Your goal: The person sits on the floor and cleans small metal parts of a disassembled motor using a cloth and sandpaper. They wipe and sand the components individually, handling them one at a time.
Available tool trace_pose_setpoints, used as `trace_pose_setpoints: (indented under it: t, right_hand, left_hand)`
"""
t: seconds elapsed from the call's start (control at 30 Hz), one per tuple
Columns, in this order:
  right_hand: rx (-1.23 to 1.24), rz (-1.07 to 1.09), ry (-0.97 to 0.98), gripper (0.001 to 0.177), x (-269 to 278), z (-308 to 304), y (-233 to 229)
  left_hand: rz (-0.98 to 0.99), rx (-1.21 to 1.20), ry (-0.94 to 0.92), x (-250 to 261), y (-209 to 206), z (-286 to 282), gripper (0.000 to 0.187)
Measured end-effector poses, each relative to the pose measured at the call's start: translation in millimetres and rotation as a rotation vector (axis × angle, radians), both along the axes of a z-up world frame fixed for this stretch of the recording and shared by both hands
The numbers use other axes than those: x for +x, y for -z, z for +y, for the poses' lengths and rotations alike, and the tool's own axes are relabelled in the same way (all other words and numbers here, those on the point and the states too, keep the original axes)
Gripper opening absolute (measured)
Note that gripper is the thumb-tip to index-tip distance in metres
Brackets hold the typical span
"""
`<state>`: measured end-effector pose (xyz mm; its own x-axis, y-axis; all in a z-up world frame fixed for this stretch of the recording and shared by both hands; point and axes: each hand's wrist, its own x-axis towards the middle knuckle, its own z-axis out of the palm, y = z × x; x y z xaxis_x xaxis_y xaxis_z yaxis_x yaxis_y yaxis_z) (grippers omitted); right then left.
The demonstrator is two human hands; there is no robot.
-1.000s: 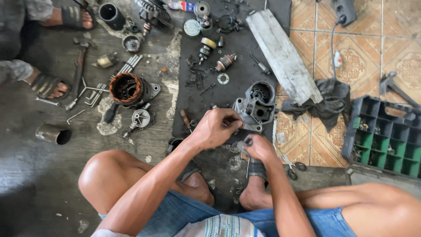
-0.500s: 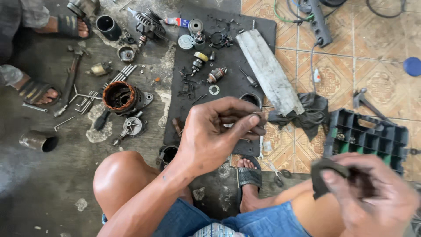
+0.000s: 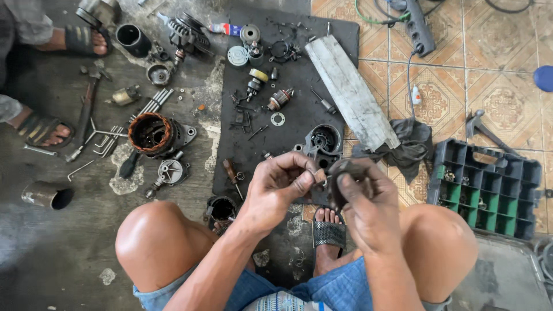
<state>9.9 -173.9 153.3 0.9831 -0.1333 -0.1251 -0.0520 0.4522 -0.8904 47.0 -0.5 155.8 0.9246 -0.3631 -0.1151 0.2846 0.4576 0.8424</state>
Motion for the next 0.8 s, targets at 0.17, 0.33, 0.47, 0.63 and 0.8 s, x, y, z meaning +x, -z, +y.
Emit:
trace_pose_setpoints:
  t: [0.17, 0.33, 0.47, 0.63, 0.8]
  right_hand:
    - [0.047, 0.159, 0.038, 0.022, -2.6, 7.5, 29.6]
    - [0.033, 0.139, 0.056, 0.024, -0.3, 10.9, 33.4]
    - [-0.074, 0.214, 0.080, 0.016, 1.4, 12.7, 27.3]
    - [-0.105, 0.172, 0.057, 0.014, -4.2, 3.8, 34.6]
    - [0.013, 0.163, 0.050, 0.023, -7.8, 1.8, 30.1]
  left_hand:
    - [0.058, -0.006, 0.003, 4.2, 13.8, -1.5, 0.013]
    - [0.019, 0.107, 0.003, 4.5, 10.6, -2.7, 0.015]
    - [-0.093, 0.466, 0.014, 1.7, -5.3, -1.5, 0.008]
    - [-0.400, 0.541, -0.038, -1.8, -11.7, 1.4, 0.045]
    - [0.009, 0.144, -0.082, -5.3, 8.5, -3.9, 0.008]
